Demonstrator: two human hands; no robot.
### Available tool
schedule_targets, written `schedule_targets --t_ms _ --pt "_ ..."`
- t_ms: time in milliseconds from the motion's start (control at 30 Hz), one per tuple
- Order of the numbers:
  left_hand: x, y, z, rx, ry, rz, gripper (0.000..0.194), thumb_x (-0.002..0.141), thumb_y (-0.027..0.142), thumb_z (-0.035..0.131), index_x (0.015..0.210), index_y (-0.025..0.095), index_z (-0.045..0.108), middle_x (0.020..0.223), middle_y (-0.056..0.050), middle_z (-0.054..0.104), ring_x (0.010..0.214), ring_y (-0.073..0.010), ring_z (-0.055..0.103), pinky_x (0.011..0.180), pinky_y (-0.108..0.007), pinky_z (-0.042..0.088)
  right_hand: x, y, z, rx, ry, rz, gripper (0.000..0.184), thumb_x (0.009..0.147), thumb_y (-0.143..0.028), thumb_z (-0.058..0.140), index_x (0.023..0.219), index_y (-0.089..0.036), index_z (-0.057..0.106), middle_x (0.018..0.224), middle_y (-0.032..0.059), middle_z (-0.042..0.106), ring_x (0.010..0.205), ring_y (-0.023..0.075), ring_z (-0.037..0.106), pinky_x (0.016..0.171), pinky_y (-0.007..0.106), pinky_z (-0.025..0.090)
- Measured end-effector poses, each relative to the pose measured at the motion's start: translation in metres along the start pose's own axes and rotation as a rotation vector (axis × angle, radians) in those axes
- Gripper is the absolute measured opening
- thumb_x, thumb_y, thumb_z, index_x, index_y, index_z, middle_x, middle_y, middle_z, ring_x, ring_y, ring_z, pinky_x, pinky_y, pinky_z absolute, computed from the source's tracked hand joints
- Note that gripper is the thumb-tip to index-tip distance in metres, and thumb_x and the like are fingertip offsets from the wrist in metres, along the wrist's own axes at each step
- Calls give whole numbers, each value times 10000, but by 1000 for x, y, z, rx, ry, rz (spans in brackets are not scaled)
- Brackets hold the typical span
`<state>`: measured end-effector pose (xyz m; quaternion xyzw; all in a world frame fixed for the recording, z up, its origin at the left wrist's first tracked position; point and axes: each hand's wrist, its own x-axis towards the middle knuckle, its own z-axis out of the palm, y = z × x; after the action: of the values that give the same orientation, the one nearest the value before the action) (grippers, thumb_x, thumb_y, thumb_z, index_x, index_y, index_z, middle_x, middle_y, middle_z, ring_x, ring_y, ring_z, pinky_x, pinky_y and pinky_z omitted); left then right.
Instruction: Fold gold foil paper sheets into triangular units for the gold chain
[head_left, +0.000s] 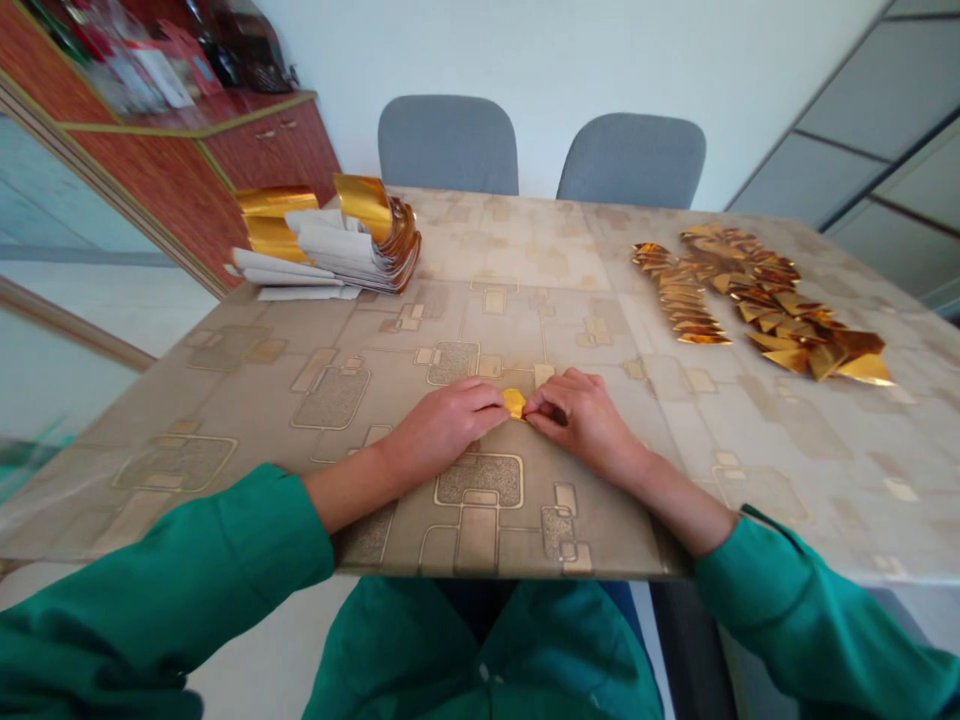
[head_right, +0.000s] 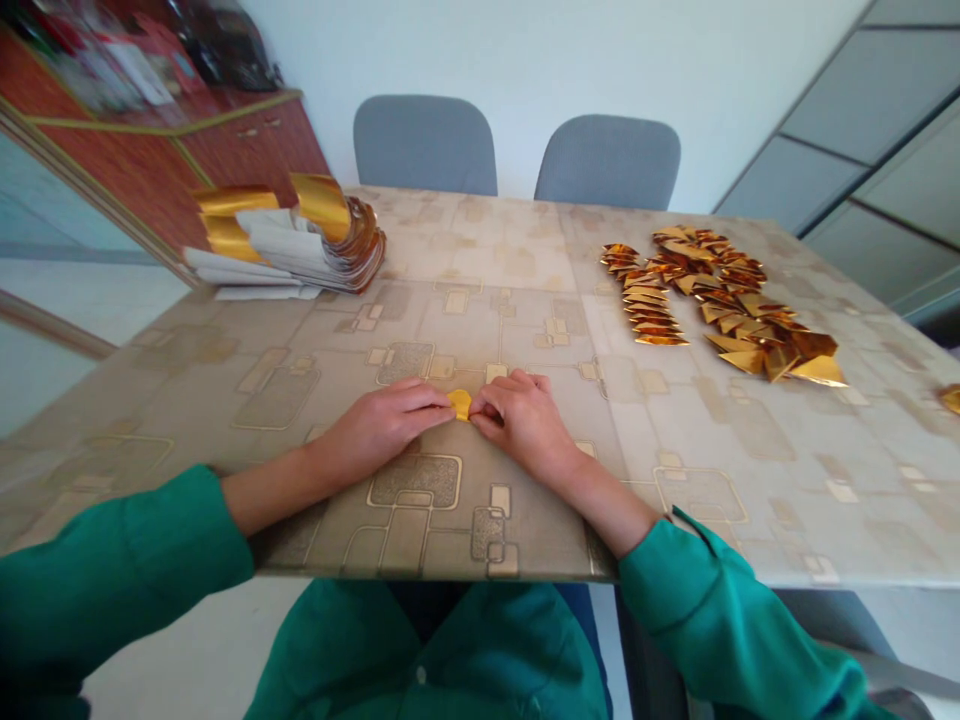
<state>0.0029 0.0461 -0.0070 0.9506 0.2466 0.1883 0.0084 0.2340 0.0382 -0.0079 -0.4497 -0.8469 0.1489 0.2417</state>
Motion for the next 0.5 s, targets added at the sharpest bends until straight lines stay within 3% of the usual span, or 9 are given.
schedule_targets --t_ms 267,500 --pt "-14 -17 -2 29 -9 111 270 994 119 478 1191 164 657 1128 -87 705 1006 -192 638 885 -347 560 -7 1 -6 -48 4 -58 153 908 -150 644 765 -206 642 777 0 649 807 177 509 760 315 285" --pt "16 -16 0 -26 54 61 242 989 89 460 993 114 701 1105 -110 719 979 -192 662 901 -333 554 -6 -10 -9 -273 -31 -227 167 996 -248 556 915 -228 700 841 20 662 856 197 500 779 342 305"
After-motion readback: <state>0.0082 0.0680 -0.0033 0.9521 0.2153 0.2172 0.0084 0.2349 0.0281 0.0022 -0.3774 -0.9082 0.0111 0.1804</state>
